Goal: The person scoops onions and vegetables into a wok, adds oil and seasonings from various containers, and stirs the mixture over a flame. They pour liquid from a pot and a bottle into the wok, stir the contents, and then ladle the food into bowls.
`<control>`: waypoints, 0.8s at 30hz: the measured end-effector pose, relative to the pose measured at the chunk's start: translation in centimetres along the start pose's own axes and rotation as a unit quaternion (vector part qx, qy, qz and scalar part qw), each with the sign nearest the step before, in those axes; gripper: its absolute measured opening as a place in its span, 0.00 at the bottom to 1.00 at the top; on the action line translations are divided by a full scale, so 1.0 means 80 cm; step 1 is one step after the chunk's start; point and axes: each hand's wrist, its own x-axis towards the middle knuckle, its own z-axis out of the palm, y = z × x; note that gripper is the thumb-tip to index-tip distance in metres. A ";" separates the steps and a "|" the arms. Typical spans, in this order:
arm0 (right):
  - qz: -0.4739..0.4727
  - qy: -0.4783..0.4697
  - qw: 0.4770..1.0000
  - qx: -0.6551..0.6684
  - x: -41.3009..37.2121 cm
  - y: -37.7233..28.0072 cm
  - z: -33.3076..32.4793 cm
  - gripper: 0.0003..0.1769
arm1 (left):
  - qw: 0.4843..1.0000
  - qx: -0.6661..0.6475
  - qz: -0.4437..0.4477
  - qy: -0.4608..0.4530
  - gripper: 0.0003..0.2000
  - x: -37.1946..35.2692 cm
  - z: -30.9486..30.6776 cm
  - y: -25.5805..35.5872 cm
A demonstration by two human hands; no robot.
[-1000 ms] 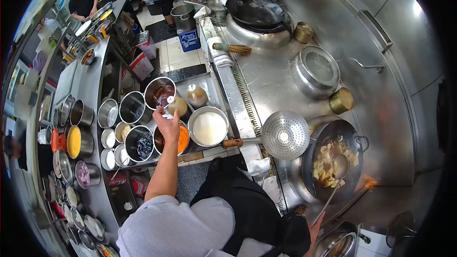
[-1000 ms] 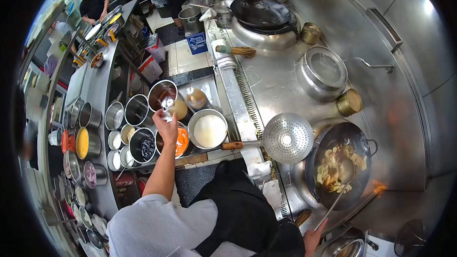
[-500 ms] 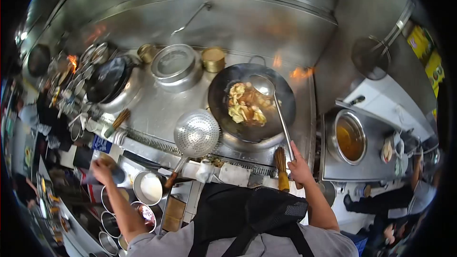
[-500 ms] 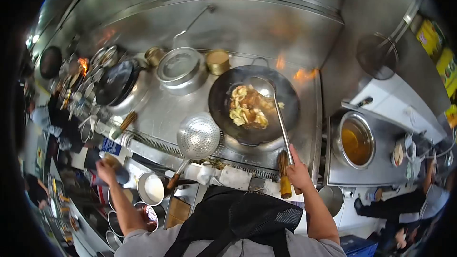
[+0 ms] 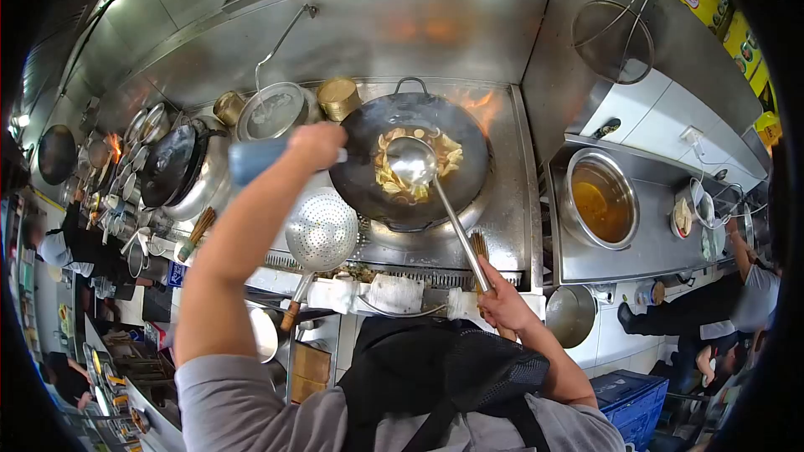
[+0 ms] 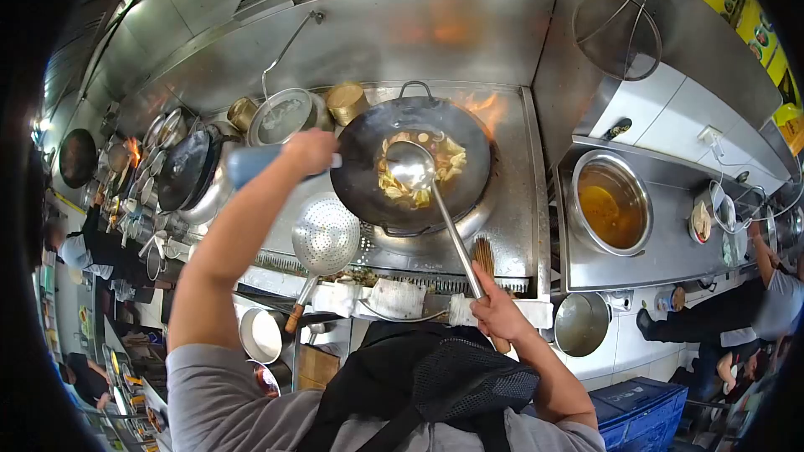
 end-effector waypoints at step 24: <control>0.070 -0.001 0.993 -0.092 0.064 -0.058 -0.017 0.46 | 0.686 -0.471 -0.385 0.399 0.12 -0.339 0.361 -0.310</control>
